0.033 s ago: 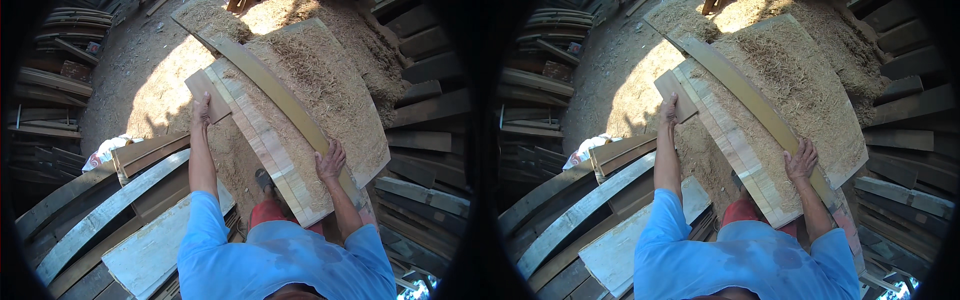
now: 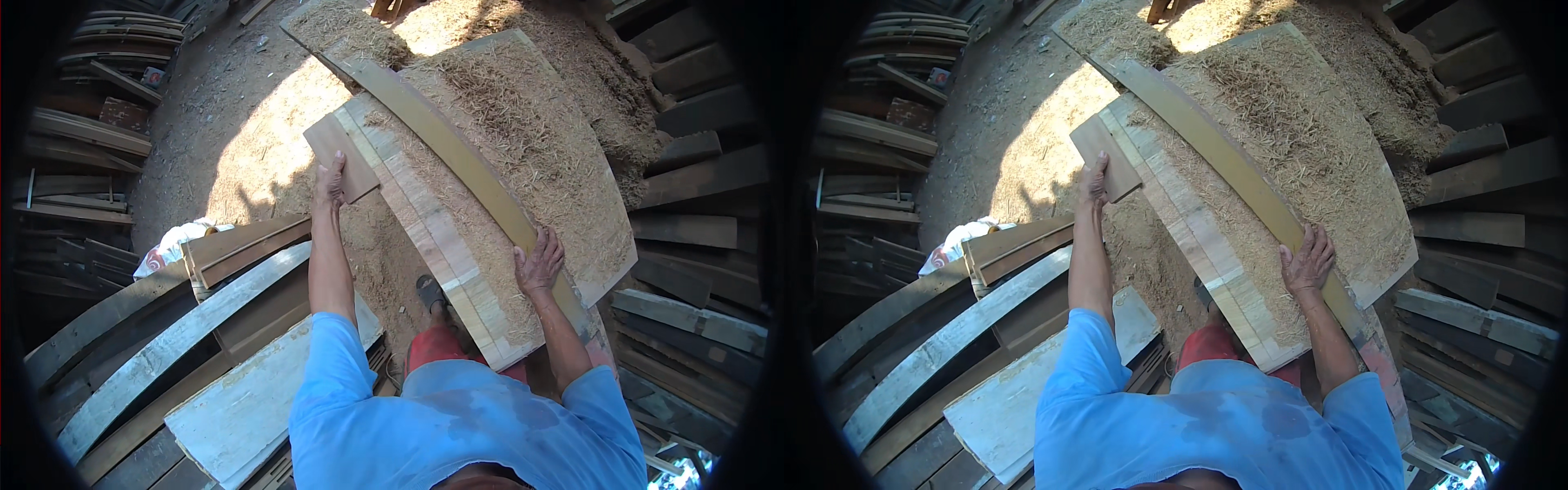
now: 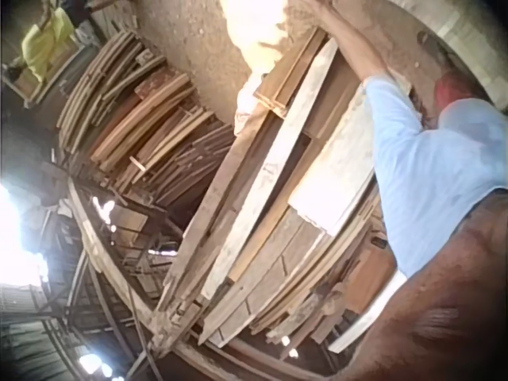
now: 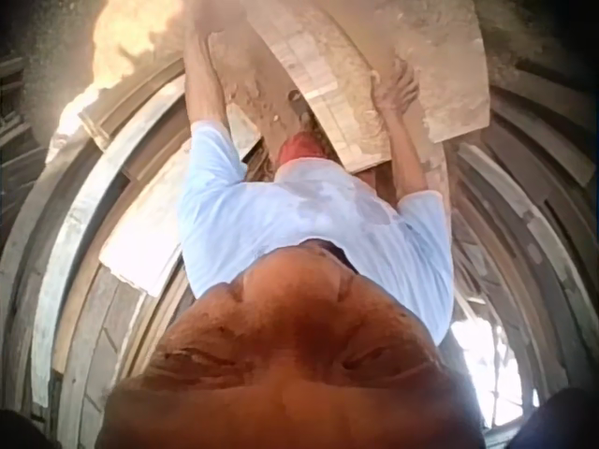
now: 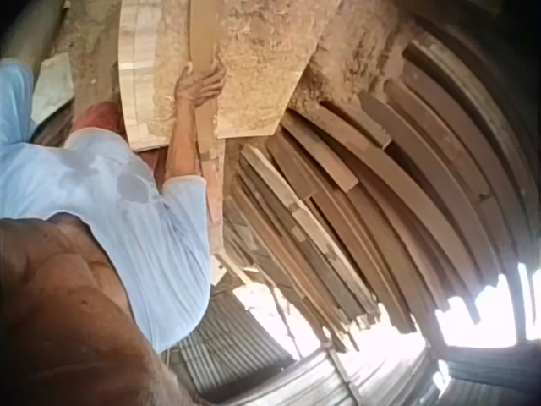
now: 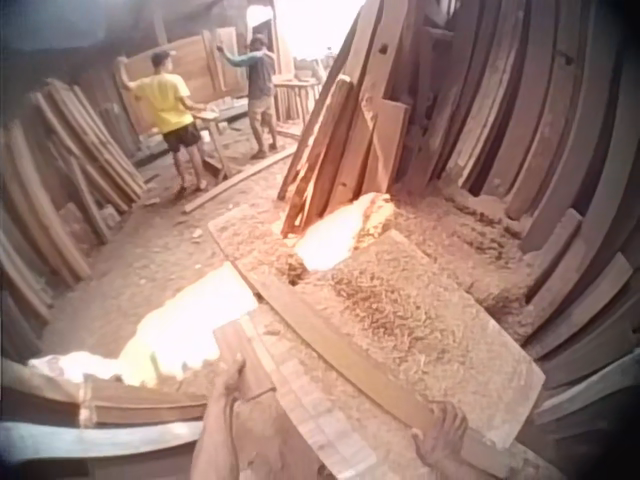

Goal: The person uses a power sander to smooth the surface and edges of wood panels, periodically picking up and moving small wooden blocks.

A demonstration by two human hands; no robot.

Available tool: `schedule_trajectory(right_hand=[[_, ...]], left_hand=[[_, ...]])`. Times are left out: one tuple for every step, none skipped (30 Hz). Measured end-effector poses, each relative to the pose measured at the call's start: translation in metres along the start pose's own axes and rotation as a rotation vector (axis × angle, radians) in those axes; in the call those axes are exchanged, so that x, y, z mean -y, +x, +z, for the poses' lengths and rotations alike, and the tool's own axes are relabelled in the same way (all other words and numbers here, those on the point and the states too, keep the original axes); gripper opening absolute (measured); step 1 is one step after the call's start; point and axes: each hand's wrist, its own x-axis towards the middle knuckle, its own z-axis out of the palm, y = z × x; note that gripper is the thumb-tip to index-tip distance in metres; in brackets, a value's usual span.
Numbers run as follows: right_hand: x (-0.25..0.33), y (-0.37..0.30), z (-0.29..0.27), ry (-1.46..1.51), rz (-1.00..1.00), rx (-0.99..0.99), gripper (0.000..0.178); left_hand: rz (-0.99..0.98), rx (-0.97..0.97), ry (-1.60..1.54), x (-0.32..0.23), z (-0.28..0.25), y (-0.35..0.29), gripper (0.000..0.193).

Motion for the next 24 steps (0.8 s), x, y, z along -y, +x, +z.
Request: schedule_trajectory(right_hand=[[0.001,0.0,-0.001,-0.002,0.013,0.012,0.079],[0.002,0.001,-0.003,-0.004,0.026,0.025,0.079],[0.003,0.002,-0.005,-0.005,0.049,0.032,0.079],[0.004,0.004,-0.007,-0.003,0.055,0.028,0.079],[0.004,0.003,-0.007,-0.003,0.058,0.029,0.078],[0.002,0.001,-0.008,-0.013,0.054,0.038,0.078],[0.001,0.001,-0.007,-0.003,0.049,0.025,0.078],[0.002,0.003,-0.005,0.006,0.049,0.011,0.079],[0.001,0.002,-0.004,0.01,0.041,0.008,0.079],[0.0,0.002,-0.003,0.01,0.04,0.002,0.079],[0.0,0.003,-0.002,0.006,0.04,0.003,0.08],[0.0,0.001,-0.001,0.005,0.036,0.008,0.08],[-0.001,-0.001,0.0,0.008,0.027,0.016,0.08],[0.0,0.001,0.001,0.018,0.017,0.016,0.08],[-0.003,-0.001,0.001,0.022,0.025,0.024,0.08],[-0.006,-0.002,0.002,0.018,0.033,0.025,0.08],[-0.002,0.0,0.002,0.033,0.013,0.024,0.079],[-0.004,-0.001,0.002,0.028,0.021,0.026,0.08],[-0.002,0.001,0.0,0.034,0.006,0.015,0.08],[-0.001,-0.002,0.0,0.038,0.007,0.027,0.08],[-0.003,-0.003,0.001,0.035,0.021,0.026,0.08],[-0.006,0.0,0.001,0.037,0.028,0.017,0.081],[-0.007,0.0,0.002,0.034,0.044,0.025,0.081],[-0.004,0.0,0.001,0.04,0.045,0.031,0.081]], left_hand=[[0.021,0.012,-0.005,0.002,0.003,-0.006,0.063],[0.037,0.009,-0.003,0.011,0.007,-0.02,0.063],[0.053,0.017,0.003,0.021,0.016,-0.039,0.064],[0.074,0.026,0.011,0.024,0.023,-0.052,0.064],[0.081,0.027,-0.005,0.025,0.025,-0.06,0.063],[0.08,0.022,-0.028,0.032,0.025,-0.068,0.063],[0.076,0.02,-0.05,0.038,0.026,-0.072,0.062],[0.075,0.035,-0.047,0.033,0.026,-0.06,0.061],[0.065,0.041,-0.046,0.027,0.02,-0.043,0.06],[0.061,0.001,0.002,0.019,0.02,-0.025,0.059],[0.048,-0.038,0.052,0.01,0.019,-0.004,0.057],[-0.041,-0.015,0.042,0.0,0.003,0.02,0.053],[-0.107,-0.007,-0.048,-0.007,-0.005,0.039,0.05],[-0.145,-0.05,-0.075,-0.012,-0.012,0.054,0.051],[-0.071,-0.035,-0.077,-0.011,-0.009,0.059,0.053],[-0.101,-0.058,-0.061,-0.01,-0.001,0.061,0.053],[-0.03,-0.067,-0.086,-0.007,-0.021,0.061,0.053],[-0.1,-0.02,-0.106,-0.005,-0.014,0.057,0.052],[-0.115,-0.007,-0.117,-0.004,-0.019,0.05,0.052],[-0.12,-0.001,-0.129,0.0,-0.025,0.038,0.052],[-0.112,-0.02,-0.063,0.011,-0.009,0.021,0.052],[-0.092,-0.04,0.0,0.021,0.006,-0.006,0.051],[-0.068,-0.068,0.066,0.028,0.017,-0.035,0.051],[-0.026,-0.028,0.057,0.043,0.015,-0.065,0.052]])
